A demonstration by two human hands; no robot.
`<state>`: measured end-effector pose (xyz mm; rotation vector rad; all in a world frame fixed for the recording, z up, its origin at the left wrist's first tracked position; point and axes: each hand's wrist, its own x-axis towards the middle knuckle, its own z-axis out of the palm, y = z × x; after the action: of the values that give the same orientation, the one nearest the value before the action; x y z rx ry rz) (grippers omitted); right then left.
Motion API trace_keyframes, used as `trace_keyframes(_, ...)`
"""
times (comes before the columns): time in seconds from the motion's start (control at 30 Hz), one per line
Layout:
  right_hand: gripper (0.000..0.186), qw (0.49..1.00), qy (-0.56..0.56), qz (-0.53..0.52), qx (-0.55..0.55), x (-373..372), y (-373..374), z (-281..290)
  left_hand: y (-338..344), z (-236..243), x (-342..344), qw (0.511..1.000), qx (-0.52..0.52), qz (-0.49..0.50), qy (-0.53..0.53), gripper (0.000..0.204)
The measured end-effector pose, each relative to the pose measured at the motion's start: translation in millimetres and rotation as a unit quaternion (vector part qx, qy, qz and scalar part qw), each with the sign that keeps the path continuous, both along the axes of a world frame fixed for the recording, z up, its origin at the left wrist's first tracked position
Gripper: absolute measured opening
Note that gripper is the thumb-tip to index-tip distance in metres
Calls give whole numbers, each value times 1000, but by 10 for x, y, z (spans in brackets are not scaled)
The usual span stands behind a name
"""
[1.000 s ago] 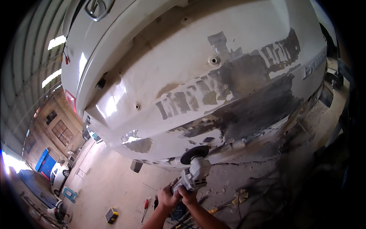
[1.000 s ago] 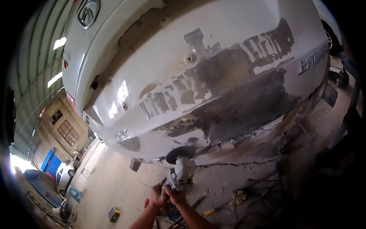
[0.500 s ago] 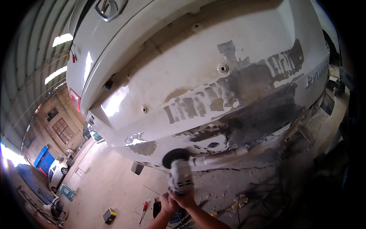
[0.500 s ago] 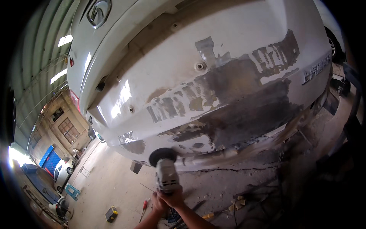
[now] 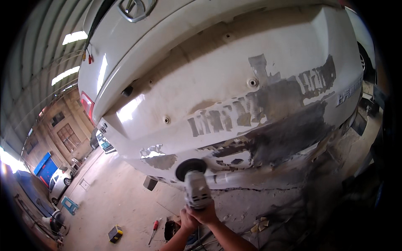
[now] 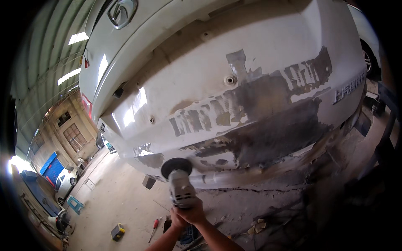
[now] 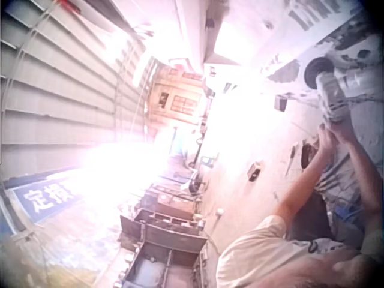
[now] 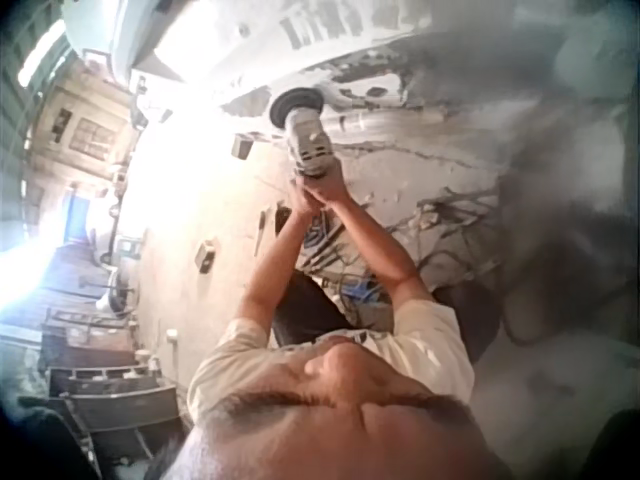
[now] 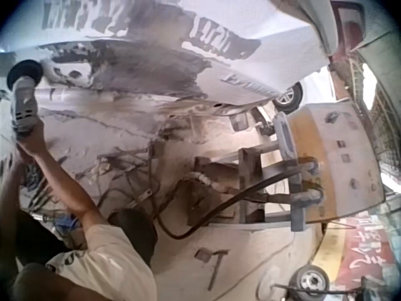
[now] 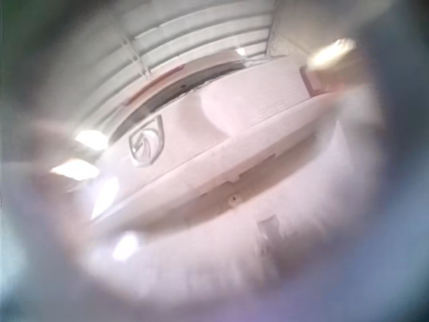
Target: The person uses a metal file to smooth a damaged area on the rear bumper of a white car. They then switch to an angle grinder to grind the surface, creating sparks, and finally wipe the area with a cloth.
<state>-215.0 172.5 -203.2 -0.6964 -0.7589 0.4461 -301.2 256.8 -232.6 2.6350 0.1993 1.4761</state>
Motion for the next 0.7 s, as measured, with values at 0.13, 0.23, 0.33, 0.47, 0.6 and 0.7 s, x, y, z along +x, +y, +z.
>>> trace_keyframes(0.13,28,995,7,-97,3,7,-97,208,9,184,-11,994,-11,-33,103,30)
trace_keyframes(0.23,28,999,26,-38,4,35,-71,152,-38,124,-10,999,28,1,39,24)
trace_keyframes(0.33,28,997,-35,-52,-36,71,-32,128,-260,213,159,984,-173,-38,-13,31)
trace_keyframes(0.47,38,997,-30,-51,-50,98,-122,258,-267,362,129,984,-163,-46,48,44)
trace_keyframes(0.6,44,992,-76,-36,-98,149,-146,364,-445,505,268,972,-227,-60,-14,46)
trace_keyframes(0.7,48,986,-102,-69,-109,115,-227,492,-558,611,298,978,-197,-44,-46,49)
